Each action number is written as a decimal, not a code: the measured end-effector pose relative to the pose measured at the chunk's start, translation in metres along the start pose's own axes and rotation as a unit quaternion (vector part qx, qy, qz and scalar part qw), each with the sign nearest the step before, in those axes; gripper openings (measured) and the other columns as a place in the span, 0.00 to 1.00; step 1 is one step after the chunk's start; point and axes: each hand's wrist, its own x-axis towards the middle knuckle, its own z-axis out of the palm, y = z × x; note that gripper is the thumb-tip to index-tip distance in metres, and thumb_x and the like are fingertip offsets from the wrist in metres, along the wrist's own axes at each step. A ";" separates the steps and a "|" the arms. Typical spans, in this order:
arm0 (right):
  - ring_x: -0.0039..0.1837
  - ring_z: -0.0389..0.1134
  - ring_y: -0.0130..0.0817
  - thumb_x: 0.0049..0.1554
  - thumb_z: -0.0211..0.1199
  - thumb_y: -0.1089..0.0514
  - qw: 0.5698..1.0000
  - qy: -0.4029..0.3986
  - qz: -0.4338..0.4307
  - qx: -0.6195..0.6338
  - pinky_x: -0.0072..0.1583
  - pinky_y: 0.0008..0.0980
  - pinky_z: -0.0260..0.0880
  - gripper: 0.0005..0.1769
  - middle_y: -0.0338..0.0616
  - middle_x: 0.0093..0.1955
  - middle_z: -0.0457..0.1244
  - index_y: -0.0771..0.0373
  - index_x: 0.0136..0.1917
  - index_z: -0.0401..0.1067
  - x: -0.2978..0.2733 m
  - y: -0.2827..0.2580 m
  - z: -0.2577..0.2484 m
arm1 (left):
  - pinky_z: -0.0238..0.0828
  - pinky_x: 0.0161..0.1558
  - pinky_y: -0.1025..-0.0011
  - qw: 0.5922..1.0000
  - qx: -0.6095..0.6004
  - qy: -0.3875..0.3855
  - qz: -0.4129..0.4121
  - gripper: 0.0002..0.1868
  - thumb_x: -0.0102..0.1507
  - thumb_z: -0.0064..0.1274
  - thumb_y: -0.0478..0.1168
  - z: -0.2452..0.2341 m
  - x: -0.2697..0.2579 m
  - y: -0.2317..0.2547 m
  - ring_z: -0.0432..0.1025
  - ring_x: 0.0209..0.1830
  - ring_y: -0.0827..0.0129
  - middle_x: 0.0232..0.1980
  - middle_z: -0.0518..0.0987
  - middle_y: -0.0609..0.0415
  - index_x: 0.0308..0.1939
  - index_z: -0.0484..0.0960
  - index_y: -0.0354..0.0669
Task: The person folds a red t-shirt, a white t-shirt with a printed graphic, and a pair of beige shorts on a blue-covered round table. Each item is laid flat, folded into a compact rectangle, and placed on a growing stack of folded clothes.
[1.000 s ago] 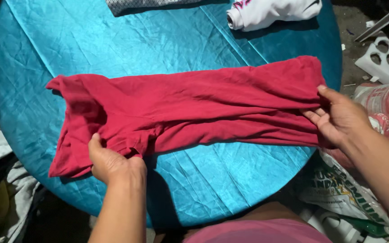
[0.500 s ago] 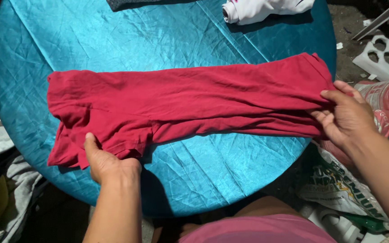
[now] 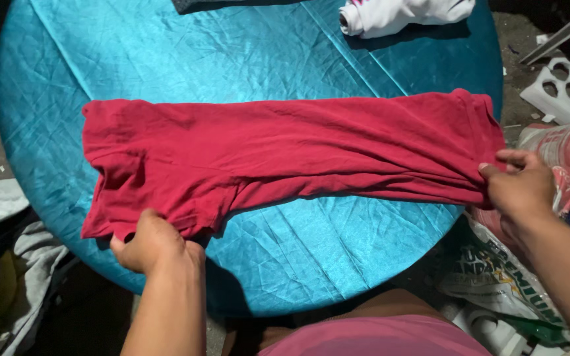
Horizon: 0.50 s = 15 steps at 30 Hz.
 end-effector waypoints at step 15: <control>0.53 0.72 0.39 0.54 0.67 0.64 0.787 -0.373 -0.483 0.095 0.54 0.35 0.72 0.12 0.44 0.50 0.68 0.61 0.52 0.74 -0.197 -0.241 0.136 | 0.71 0.50 0.60 0.839 0.387 -0.233 0.304 0.29 0.62 0.66 0.47 -0.016 0.090 0.027 0.76 0.46 0.54 0.48 0.80 0.43 0.60 0.70 0.37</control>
